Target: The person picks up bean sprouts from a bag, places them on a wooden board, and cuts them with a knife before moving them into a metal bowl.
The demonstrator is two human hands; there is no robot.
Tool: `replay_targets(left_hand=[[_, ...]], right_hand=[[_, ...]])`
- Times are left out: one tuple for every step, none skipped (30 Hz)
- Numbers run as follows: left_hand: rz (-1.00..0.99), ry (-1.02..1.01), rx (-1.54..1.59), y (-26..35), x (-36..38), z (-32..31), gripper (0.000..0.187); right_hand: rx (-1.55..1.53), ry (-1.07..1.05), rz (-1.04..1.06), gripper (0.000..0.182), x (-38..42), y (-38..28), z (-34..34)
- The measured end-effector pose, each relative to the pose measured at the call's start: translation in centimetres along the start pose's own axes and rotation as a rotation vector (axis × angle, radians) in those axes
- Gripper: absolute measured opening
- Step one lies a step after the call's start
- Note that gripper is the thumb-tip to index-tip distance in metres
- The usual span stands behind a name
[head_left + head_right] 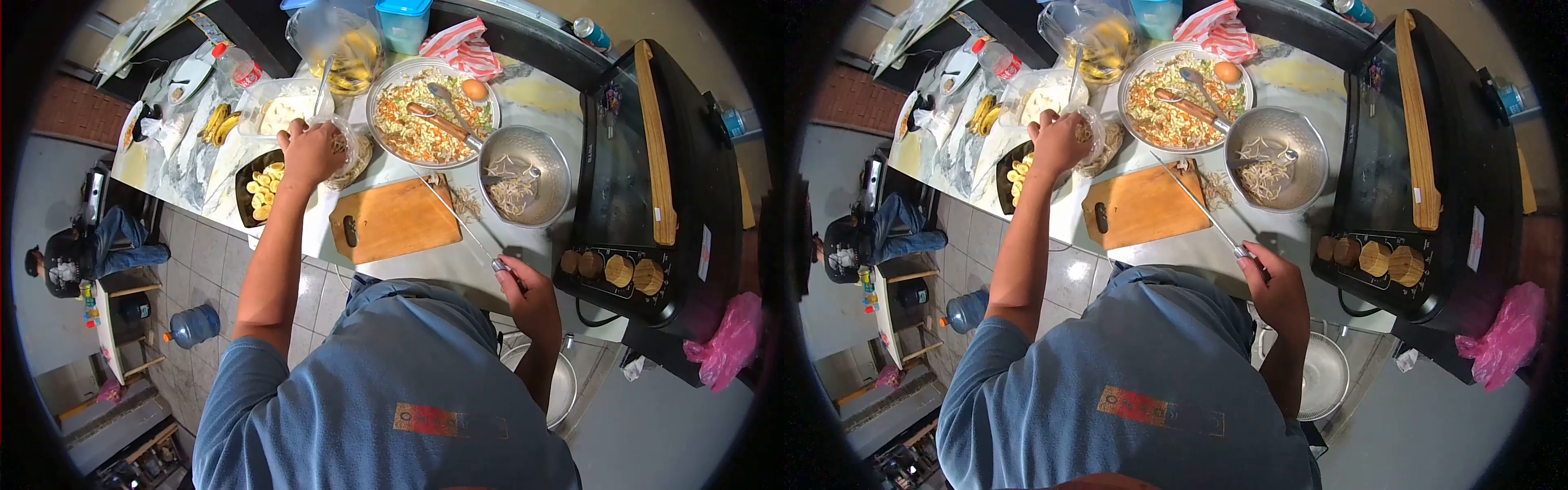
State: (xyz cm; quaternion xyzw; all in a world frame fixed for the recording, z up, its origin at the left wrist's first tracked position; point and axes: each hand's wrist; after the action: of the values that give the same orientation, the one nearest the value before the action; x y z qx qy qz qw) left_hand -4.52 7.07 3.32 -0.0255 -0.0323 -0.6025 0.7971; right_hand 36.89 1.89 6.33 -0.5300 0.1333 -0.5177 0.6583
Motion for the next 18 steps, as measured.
replay_targets(left_hand=[[0.02,-0.025,0.022,0.0,0.2,0.1,0.043],[0.042,-0.053,0.045,0.0,0.4,0.2,0.044],[0.041,-0.053,0.044,-0.1,0.4,0.0,0.044],[0.056,-0.048,0.031,-0.2,0.2,-0.3,0.042],[0.073,-0.042,0.018,-0.3,0.1,-0.6,0.039],[0.076,-0.038,0.017,-0.5,0.1,-0.7,0.039],[0.059,-0.038,0.015,-0.5,0.1,-0.9,0.034],[0.041,-0.038,0.014,-0.6,0.1,-0.8,0.029],[0.04,-0.034,0.013,-0.4,0.2,-0.5,0.029],[0.037,-0.04,0.026,-0.1,0.4,0.0,0.026],[0.034,-0.047,0.039,0.1,0.6,0.2,0.023],[0.033,-0.047,0.038,0.1,0.6,0.0,0.023],[0.032,-0.037,0.003,0.1,0.5,-0.5,0.023],[0.035,-0.019,-0.033,-0.1,0.4,-0.7,0.022],[0.042,-0.013,-0.036,-0.4,0.4,-0.5,0.022],[0.019,-0.038,-0.003,-0.6,0.4,-0.3,0.024],[-0.004,-0.065,0.03,-0.9,0.3,-0.1,0.025],[-0.001,-0.063,0.028,-1.1,0.3,-0.1,0.025]], right_hand=[[-0.008,0.011,0.007,0.031,0.1,0.1,-0.1],[-0.015,0.02,0.01,0.031,0.2,0.3,-0.2],[-0.017,0.021,0.01,0.031,0.3,0.5,-0.3],[-0.033,0.021,0.007,0.031,0.3,0.7,-0.4],[-0.049,0.019,0.005,0.03,0.2,0.8,-0.4],[-0.049,0.018,0.01,0.03,0.1,0.8,-0.4],[-0.054,0.016,0.024,0.03,0.2,0.8,-0.4],[-0.06,0.016,0.038,0.03,0.2,0.7,-0.4],[-0.061,0.018,0.041,0.03,0.1,0.8,-0.4],[-0.073,0.024,0.063,0.03,0.2,0.8,-0.4],[-0.086,0.031,0.084,0.029,0.3,0.9,-0.4],[-0.087,0.032,0.084,0.029,0.4,1.1,-0.4],[-0.084,0.031,0.084,0.029,0.5,1.2,-0.4],[-0.079,0.03,0.093,0.029,0.3,1.4,-0.3],[-0.079,0.027,0.102,0.029,0.2,1.5,-0.3],[-0.075,0.029,0.098,0.029,0.2,1.8,-0.3],[-0.07,0.032,0.092,0.029,0.2,1.9,-0.3],[-0.07,0.029,0.096,0.029,0.1,1.8,-0.3]])
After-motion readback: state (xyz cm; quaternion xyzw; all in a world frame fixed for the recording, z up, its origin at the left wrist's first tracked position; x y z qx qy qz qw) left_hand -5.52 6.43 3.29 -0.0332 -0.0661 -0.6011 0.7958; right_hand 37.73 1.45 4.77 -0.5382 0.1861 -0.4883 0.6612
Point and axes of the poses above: each hand's wrist, its own x-axis away from the middle knuckle, its own z-axis out of the back of the hand, y = z × x, and after that the axes turned 8 degrees about -y, right-handed
